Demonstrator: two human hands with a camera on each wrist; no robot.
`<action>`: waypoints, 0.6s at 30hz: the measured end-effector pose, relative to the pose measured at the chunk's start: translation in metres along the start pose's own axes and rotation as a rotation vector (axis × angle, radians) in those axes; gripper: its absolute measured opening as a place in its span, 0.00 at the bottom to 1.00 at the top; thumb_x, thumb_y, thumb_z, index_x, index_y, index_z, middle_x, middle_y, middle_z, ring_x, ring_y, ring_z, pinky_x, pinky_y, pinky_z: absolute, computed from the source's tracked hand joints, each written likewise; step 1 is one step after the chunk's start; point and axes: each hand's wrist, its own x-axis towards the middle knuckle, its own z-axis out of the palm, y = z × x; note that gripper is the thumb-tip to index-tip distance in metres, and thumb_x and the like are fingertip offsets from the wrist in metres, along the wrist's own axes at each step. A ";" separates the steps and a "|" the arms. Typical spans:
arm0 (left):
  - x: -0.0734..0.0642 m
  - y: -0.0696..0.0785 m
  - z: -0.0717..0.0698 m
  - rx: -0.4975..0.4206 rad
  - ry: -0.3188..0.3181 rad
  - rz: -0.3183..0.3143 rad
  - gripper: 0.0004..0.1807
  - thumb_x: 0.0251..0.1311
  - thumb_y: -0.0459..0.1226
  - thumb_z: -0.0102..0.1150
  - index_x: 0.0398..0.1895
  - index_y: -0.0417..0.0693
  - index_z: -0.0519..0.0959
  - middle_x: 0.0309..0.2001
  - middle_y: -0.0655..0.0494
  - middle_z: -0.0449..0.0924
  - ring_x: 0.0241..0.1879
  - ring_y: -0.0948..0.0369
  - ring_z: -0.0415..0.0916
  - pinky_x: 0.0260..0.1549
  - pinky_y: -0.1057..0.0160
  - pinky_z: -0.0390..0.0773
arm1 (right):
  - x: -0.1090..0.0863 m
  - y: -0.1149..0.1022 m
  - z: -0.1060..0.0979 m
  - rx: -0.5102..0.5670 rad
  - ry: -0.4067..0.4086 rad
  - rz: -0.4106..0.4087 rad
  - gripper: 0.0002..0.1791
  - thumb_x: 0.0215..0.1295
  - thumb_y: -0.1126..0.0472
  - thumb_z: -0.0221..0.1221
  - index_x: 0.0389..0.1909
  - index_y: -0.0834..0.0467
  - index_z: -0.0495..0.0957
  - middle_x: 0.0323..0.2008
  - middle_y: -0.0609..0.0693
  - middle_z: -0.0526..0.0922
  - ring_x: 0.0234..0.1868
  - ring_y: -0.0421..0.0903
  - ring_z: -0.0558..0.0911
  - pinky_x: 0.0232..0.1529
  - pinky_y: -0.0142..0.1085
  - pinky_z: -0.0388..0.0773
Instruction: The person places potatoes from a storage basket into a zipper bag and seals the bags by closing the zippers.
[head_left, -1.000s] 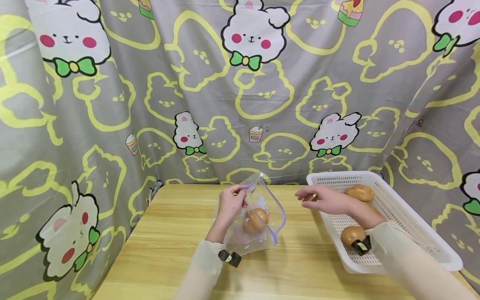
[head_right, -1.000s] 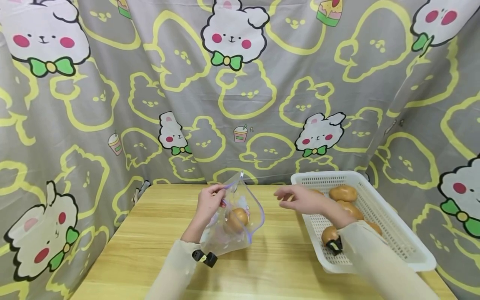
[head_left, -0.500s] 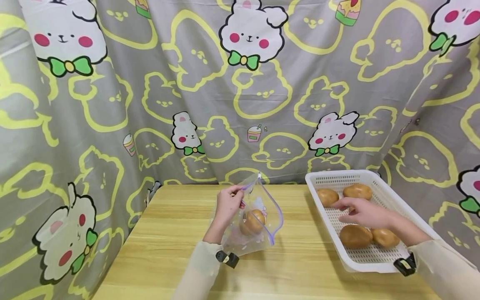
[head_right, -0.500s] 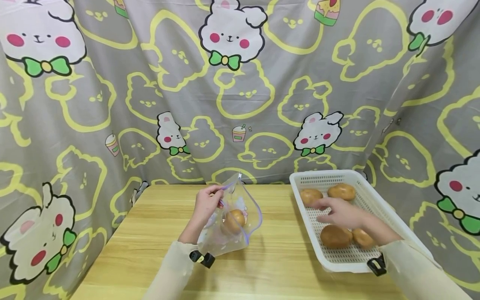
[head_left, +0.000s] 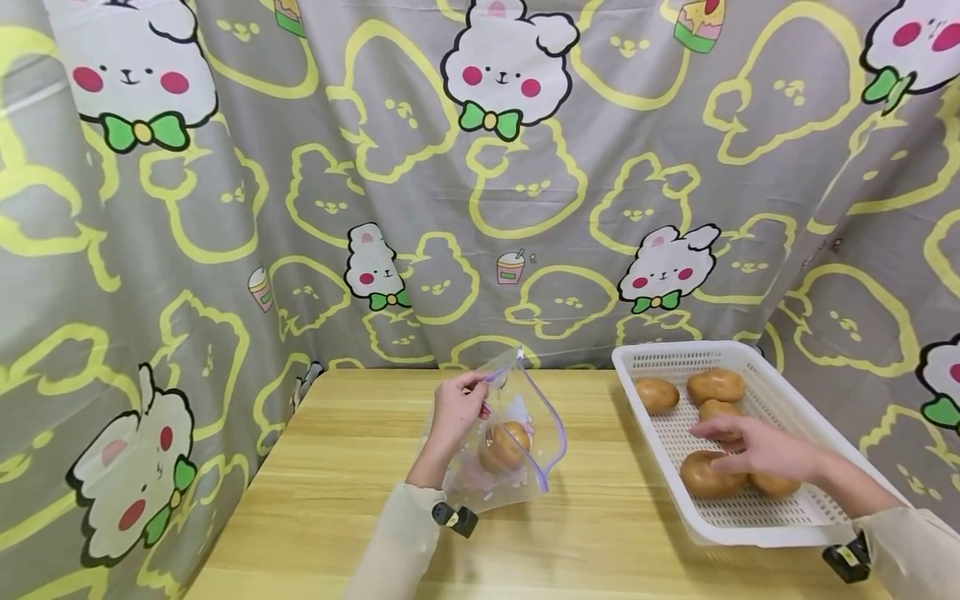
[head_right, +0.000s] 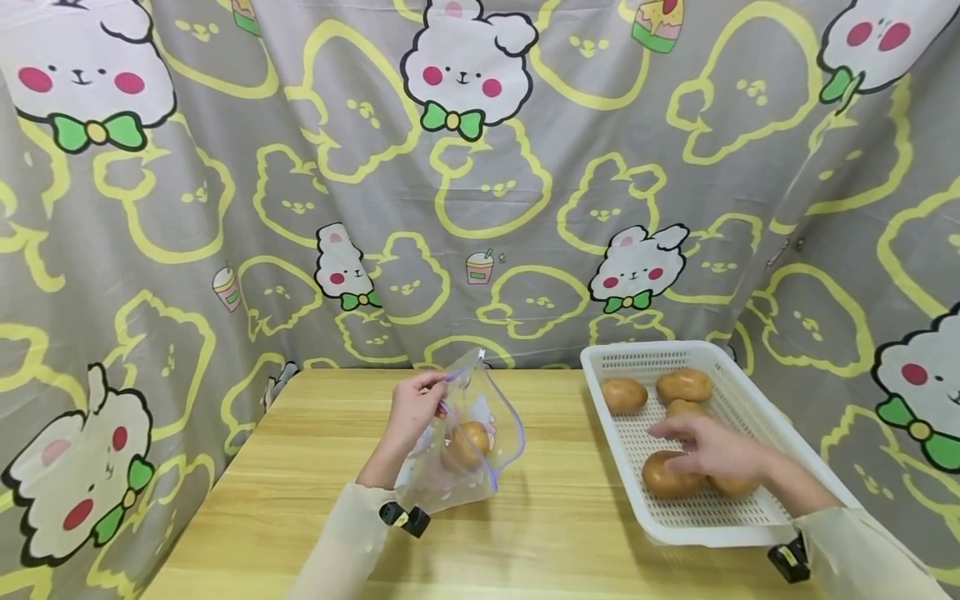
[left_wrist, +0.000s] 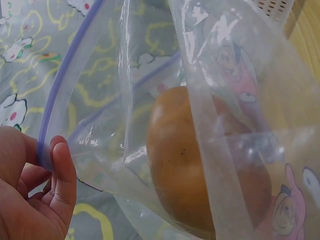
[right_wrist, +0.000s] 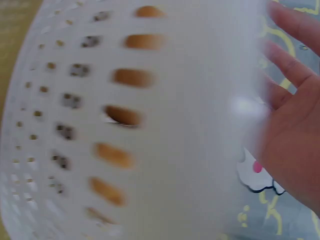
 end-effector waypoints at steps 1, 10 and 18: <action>0.000 0.000 0.000 -0.001 0.000 0.002 0.11 0.58 0.27 0.52 0.38 0.38 0.84 0.22 0.50 0.73 0.12 0.64 0.71 0.14 0.63 0.79 | -0.001 0.002 0.001 -0.013 0.006 -0.007 0.24 0.55 0.63 0.66 0.52 0.69 0.73 0.50 0.55 0.78 0.50 0.31 0.74 0.45 0.29 0.76; 0.001 -0.003 0.001 0.009 -0.005 0.024 0.12 0.57 0.25 0.52 0.38 0.39 0.85 0.21 0.50 0.73 0.11 0.65 0.71 0.14 0.61 0.79 | -0.010 0.024 0.017 -0.057 0.039 -0.075 0.28 0.50 0.63 0.70 0.53 0.63 0.75 0.50 0.49 0.77 0.53 0.29 0.70 0.50 0.19 0.66; 0.001 -0.005 0.001 0.020 -0.006 0.017 0.11 0.57 0.27 0.52 0.39 0.38 0.84 0.22 0.49 0.74 0.11 0.65 0.71 0.13 0.67 0.77 | -0.011 0.039 0.018 -0.016 -0.036 -0.081 0.28 0.50 0.65 0.69 0.54 0.65 0.74 0.52 0.40 0.76 0.51 0.33 0.73 0.46 0.24 0.71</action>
